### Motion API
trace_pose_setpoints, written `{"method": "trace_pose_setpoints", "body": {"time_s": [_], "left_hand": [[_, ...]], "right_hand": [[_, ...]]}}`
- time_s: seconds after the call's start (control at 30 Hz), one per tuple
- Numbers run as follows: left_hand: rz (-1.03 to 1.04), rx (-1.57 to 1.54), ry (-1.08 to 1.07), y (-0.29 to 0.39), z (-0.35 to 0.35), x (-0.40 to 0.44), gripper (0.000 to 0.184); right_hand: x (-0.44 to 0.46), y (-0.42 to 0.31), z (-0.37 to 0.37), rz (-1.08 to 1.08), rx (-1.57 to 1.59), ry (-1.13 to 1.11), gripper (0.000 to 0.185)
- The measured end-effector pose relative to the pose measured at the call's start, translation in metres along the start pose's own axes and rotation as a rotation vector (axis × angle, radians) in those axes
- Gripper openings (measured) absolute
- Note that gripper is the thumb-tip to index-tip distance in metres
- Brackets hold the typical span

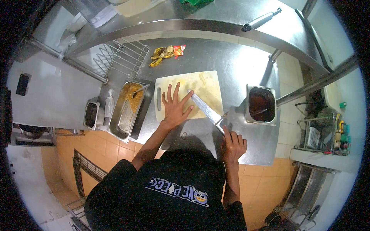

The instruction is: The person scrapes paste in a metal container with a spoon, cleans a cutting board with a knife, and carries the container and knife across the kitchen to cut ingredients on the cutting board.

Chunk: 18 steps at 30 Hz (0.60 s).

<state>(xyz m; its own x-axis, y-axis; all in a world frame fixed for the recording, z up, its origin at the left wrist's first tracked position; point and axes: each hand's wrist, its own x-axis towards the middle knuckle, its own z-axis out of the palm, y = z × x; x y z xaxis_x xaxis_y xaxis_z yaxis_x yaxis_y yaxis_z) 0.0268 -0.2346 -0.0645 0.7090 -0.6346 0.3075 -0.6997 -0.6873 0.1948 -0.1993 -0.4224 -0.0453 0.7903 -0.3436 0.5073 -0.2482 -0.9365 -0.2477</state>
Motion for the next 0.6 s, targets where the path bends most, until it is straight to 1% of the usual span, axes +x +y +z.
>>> {"method": "trace_pose_setpoints", "body": {"time_s": [0.2, 0.37, 0.4, 0.47, 0.5, 0.57, 0.6], "left_hand": [[0.000, -0.002, -0.019, -0.004, 0.004, 0.003, 0.058], [0.004, -0.001, 0.011, -0.007, 0.007, 0.004, 0.059], [0.002, 0.000, 0.013, -0.008, 0.007, 0.005, 0.059], [-0.034, 0.022, -0.027, -0.011, 0.009, 0.008, 0.062], [-0.034, 0.025, -0.021, -0.017, 0.015, 0.009, 0.062], [-0.097, 0.084, -0.029, -0.030, 0.031, 0.012, 0.064], [-0.126, 0.097, -0.048, -0.034, 0.034, 0.017, 0.065]], "right_hand": [[-0.001, 0.000, 0.000, 0.027, -0.006, -0.016, 0.048], [0.000, 0.000, -0.002, 0.032, -0.005, -0.028, 0.051], [-0.001, 0.001, -0.002, 0.030, -0.004, -0.027, 0.051], [-0.005, 0.007, 0.000, 0.046, -0.041, -0.101, 0.046], [-0.010, 0.008, 0.002, 0.043, -0.040, -0.095, 0.046], [-0.018, 0.013, 0.006, 0.227, 0.239, 0.009, 0.041], [-0.017, 0.011, 0.003, 0.316, 0.319, 0.017, 0.036]]}}
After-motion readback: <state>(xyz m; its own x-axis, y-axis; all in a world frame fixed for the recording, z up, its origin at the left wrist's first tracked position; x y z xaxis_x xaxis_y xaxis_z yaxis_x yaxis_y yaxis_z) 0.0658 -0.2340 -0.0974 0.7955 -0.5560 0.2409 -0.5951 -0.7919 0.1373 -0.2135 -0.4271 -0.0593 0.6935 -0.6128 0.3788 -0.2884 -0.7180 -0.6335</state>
